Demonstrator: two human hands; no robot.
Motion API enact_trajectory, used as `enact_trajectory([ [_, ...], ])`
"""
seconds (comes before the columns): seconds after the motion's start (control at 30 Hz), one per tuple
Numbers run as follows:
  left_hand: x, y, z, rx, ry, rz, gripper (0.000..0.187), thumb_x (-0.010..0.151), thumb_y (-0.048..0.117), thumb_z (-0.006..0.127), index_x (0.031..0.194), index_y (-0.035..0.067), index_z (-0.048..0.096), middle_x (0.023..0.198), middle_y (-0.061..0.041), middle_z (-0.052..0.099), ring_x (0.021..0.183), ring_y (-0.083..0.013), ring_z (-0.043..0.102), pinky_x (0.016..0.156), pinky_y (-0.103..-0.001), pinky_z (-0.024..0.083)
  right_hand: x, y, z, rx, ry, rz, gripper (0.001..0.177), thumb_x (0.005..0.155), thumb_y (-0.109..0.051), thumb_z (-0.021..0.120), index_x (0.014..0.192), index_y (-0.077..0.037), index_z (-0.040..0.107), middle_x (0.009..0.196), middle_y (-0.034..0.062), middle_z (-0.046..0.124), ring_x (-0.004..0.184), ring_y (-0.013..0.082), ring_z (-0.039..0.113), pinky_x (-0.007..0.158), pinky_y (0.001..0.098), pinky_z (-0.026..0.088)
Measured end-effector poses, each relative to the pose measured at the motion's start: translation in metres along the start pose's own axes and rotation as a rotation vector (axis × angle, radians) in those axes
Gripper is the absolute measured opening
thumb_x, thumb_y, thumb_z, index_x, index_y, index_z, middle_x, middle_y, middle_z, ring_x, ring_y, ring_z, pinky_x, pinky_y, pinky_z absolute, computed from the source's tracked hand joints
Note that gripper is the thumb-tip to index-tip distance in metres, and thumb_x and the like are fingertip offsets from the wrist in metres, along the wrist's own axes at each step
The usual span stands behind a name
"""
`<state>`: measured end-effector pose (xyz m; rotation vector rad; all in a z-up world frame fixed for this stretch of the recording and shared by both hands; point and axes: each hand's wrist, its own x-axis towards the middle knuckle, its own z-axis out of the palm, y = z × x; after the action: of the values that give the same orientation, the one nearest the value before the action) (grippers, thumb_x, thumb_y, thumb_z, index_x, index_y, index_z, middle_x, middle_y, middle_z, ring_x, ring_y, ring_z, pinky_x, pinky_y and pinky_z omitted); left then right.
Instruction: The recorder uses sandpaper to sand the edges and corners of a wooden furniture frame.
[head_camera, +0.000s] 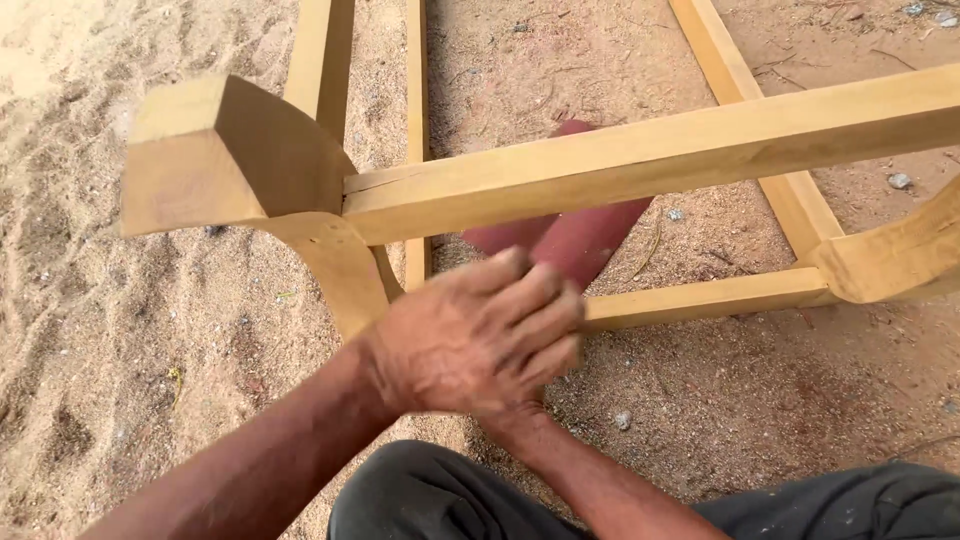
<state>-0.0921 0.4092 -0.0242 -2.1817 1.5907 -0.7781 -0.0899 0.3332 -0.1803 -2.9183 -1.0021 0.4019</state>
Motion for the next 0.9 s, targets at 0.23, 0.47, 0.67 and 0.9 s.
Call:
enact_trajectory([
  [0.23, -0.049, 0.044, -0.023, 0.628, -1.166, -0.024, 0.085, 0.088, 0.052, 0.049, 0.15, -0.006, 0.043, 0.159, -0.033, 0.037, 0.151, -0.0476, 0.031, 0.124, -0.06, 0.012, 0.012, 0.015, 0.067, -0.086, 0.197, 0.007, 0.062, 0.096, -0.005, 0.033, 0.157, 0.001, 0.023, 0.162, 0.0197, 0.027, 0.15, 0.0314, 0.026, 0.124, 0.0546, 0.008],
  [0.47, -0.074, 0.079, 0.081, 0.142, -1.259, 0.036, 0.061, 0.106, 0.031, 0.05, 0.146, -0.015, 0.044, 0.153, -0.038, 0.042, 0.136, -0.0476, 0.046, 0.115, -0.053, 0.031, 0.008, 0.022, 0.067, 0.007, 0.289, -0.009, 0.07, 0.09, 0.009, 0.039, 0.157, -0.006, 0.026, 0.164, 0.0136, 0.03, 0.152, 0.0273, 0.024, 0.124, 0.0517, 0.008],
  [0.67, -0.07, 0.078, 0.077, -0.256, -1.188, -0.171, 0.044, 0.106, 0.035, 0.047, 0.114, -0.005, 0.065, 0.125, -0.023, 0.063, 0.112, -0.0334, 0.06, 0.102, -0.047, 0.045, 0.005, 0.021, 0.089, 0.068, 0.353, -0.002, 0.077, 0.085, 0.012, 0.044, 0.158, -0.01, 0.03, 0.164, 0.0083, 0.033, 0.153, 0.0235, 0.026, 0.126, 0.0508, 0.01],
  [0.9, -0.032, 0.03, -0.042, -0.33, -0.161, -0.665, 0.025, 0.09, 0.028, 0.072, 0.082, 0.004, 0.069, 0.067, -0.006, 0.061, 0.061, -0.0193, 0.062, 0.051, -0.036, 0.053, 0.014, 0.01, 0.082, 0.2, 0.403, -0.043, 0.065, 0.094, -0.022, 0.046, 0.154, -0.001, 0.03, 0.164, 0.0245, 0.029, 0.154, 0.0362, 0.023, 0.119, 0.0561, 0.008],
])
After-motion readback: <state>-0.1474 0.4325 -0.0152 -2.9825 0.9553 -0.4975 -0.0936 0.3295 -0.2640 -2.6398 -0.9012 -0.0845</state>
